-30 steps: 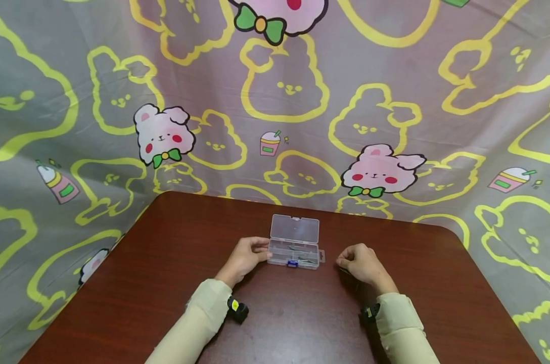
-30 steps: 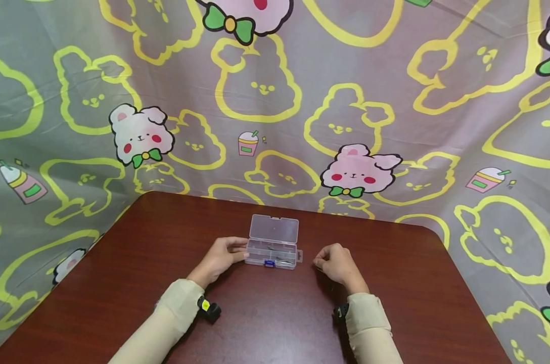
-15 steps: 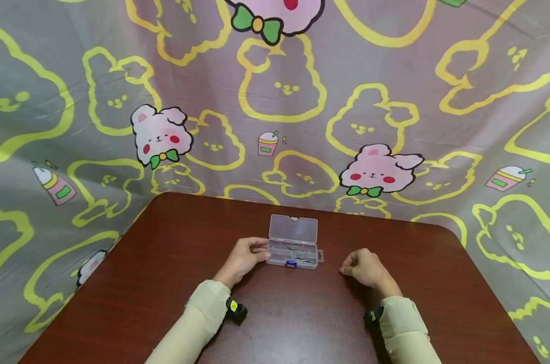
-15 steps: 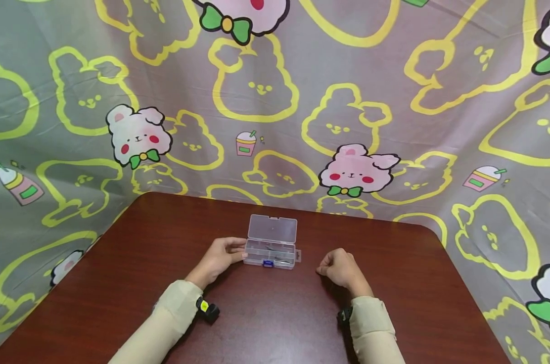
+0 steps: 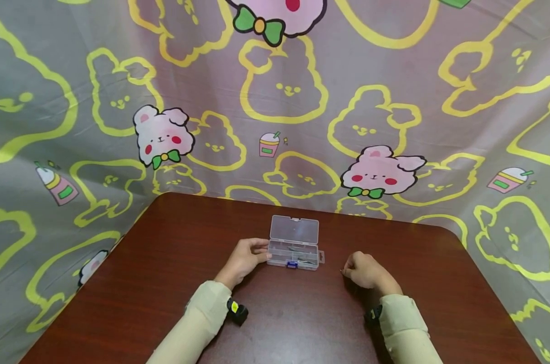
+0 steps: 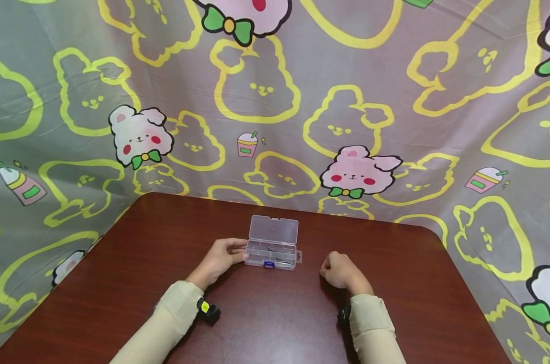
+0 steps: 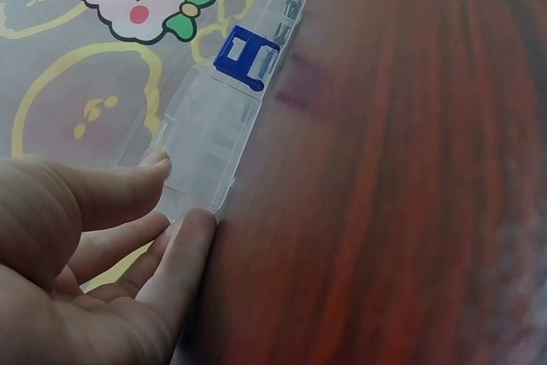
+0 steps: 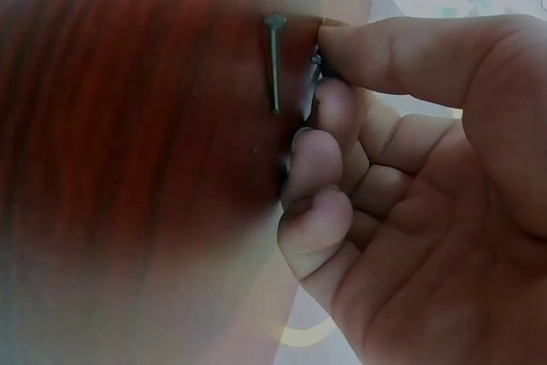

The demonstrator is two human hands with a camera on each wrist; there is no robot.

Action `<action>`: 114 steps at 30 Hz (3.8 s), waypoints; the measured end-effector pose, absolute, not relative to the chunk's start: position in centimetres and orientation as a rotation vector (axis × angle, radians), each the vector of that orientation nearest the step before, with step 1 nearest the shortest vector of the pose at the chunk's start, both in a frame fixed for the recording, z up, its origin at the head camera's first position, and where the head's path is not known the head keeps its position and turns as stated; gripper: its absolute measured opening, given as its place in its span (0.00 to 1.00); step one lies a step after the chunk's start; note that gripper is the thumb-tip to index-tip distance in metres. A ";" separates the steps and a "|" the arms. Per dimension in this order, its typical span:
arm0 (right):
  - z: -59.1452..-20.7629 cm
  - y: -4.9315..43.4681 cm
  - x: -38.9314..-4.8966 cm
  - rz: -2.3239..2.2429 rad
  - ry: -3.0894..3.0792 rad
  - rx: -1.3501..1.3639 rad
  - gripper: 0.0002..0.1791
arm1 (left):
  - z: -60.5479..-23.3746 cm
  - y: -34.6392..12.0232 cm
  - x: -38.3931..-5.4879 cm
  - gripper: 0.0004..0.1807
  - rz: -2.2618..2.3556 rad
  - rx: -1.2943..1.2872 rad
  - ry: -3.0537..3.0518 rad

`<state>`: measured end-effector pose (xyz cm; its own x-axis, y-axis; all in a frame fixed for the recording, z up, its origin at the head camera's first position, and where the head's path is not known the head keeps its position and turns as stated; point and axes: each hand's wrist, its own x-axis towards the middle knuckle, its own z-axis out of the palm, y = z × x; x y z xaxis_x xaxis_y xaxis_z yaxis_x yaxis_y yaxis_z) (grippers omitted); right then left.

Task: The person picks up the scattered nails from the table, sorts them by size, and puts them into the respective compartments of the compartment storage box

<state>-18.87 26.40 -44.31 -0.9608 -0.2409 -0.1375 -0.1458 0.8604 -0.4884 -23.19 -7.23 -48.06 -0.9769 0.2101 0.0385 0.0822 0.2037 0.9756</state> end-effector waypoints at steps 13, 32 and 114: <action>-44.2 26.0 -18.3 -0.598 2.914 -0.381 0.21 | -48.1 -7.1 -23.1 0.21 1.893 0.281 2.356; -42.8 24.0 -18.6 -1.002 2.991 -0.322 0.03 | -48.0 -7.2 -23.0 0.21 1.901 0.272 2.359; -42.6 16.1 -21.3 -0.995 2.949 -0.531 0.11 | -47.9 -7.2 -23.2 0.21 1.936 0.271 2.311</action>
<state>-21.30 16.15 -42.60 -0.9433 -0.3092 0.1210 -0.3194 0.7450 -0.5857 -23.15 -7.21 -47.90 -0.9776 0.2090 0.0268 0.0630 0.1687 0.9836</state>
